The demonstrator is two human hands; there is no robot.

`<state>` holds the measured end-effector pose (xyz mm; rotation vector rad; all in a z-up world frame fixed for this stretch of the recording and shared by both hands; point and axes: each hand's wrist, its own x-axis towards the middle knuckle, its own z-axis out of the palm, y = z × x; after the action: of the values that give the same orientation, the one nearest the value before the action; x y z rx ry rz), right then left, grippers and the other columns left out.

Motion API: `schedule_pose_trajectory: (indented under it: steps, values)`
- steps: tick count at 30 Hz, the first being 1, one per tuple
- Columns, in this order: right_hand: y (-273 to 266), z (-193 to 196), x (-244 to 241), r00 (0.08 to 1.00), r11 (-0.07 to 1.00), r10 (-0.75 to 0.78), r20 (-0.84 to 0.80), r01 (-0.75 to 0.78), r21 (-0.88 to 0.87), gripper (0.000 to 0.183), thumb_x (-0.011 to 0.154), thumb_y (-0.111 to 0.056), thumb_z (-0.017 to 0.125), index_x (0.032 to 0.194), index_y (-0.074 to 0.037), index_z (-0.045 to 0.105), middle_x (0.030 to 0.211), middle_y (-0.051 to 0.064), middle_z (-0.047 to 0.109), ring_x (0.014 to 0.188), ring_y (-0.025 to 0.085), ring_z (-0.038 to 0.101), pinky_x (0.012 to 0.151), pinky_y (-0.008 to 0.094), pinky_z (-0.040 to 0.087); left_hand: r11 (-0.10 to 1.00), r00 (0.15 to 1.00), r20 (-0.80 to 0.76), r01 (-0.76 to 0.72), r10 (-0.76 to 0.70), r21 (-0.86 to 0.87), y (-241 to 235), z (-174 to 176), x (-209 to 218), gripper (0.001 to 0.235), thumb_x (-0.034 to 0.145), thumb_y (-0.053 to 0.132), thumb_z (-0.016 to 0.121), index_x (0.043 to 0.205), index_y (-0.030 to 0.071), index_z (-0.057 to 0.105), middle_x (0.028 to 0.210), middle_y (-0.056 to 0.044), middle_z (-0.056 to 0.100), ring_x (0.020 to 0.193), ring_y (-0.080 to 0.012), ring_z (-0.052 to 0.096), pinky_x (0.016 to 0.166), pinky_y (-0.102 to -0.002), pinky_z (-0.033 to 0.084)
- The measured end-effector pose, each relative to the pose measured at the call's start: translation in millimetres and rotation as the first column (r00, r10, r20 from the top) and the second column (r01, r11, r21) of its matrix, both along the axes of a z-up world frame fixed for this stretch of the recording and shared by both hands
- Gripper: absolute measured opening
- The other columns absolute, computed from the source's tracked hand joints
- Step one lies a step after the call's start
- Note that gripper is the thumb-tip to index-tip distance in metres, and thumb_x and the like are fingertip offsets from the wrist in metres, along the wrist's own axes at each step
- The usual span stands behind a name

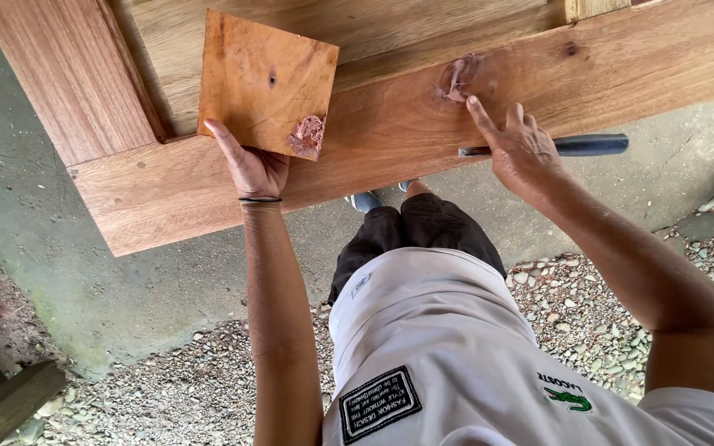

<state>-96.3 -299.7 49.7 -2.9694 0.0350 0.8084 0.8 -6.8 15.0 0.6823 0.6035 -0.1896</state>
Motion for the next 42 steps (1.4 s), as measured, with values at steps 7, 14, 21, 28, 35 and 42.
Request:
schedule_pose_trajectory:
  steps: [7,14,21,28,35,42]
  values:
    - [-26,-15,-18,0.99,0.988,-0.144,0.003,0.144,0.059,0.066,0.073,0.004,0.042,0.135,-0.011,0.027,0.092,0.021,0.039,0.08,0.041,0.052,0.06,0.049,0.046,1.0,1.0,0.006,-0.018,0.018,0.003,-16,29,-5,0.095,0.063,0.056,0.053,0.131,0.004,0.011,0.119,-0.032,0.038,0.096,-0.0401,0.052,0.081,-0.049,0.047]
    - [31,5,-20,0.66,0.225,-0.518,-0.544,0.718,0.658,0.024,0.086,-0.023,0.053,0.074,-0.004,0.044,0.05,0.003,0.038,0.035,0.011,0.038,0.028,0.023,0.033,0.932,0.998,-0.065,0.019,0.005,0.362,-66,104,-14,0.096,0.066,0.068,0.036,0.134,0.011,-0.001,0.137,-0.023,-0.006,0.126,-0.0371,-0.002,0.101,-0.052,0.003]
    - [72,-2,-46,0.648,-0.389,-0.369,-0.666,0.543,0.744,0.025,0.082,-0.008,0.044,0.105,0.0,0.041,0.067,0.013,0.043,0.05,0.017,0.045,0.042,0.028,0.039,0.997,0.999,0.001,-0.045,0.045,0.061,-63,55,-22,0.086,0.072,0.059,0.046,0.133,0.005,0.017,0.127,-0.025,0.032,0.112,-0.0366,0.038,0.095,-0.048,0.032]
    - [84,42,-35,0.863,0.443,-0.485,0.144,0.101,0.891,0.025,0.084,0.002,0.047,0.109,0.007,0.049,0.075,0.018,0.046,0.051,0.018,0.052,0.039,0.025,0.042,0.998,0.983,0.182,-0.033,0.024,0.044,-61,19,-38,0.064,0.084,0.053,0.043,0.126,0.006,0.034,0.115,-0.022,0.047,0.099,-0.0351,0.051,0.082,-0.048,0.044]
    - [86,32,-34,0.866,0.545,-0.443,0.233,0.055,0.837,0.022,0.083,-0.001,0.049,0.104,0.004,0.055,0.075,0.018,0.049,0.044,0.02,0.055,0.034,0.027,0.043,0.976,0.986,0.153,-0.089,0.059,0.198,-66,23,-47,0.049,0.082,0.05,0.049,0.098,0.004,0.056,0.086,-0.014,0.06,0.075,-0.0237,0.06,0.067,-0.04,0.051]
    - [92,32,-33,0.871,0.58,-0.438,0.225,0.082,0.811,0.022,0.083,-0.003,0.05,0.103,0.001,0.056,0.077,0.019,0.052,0.044,0.02,0.056,0.033,0.028,0.044,0.924,0.994,0.059,-0.107,0.092,0.366,-63,-44,-60,0.039,0.079,0.048,0.052,0.071,0.011,0.059,0.059,-0.006,0.059,0.051,-0.0123,0.058,0.045,-0.022,0.047]
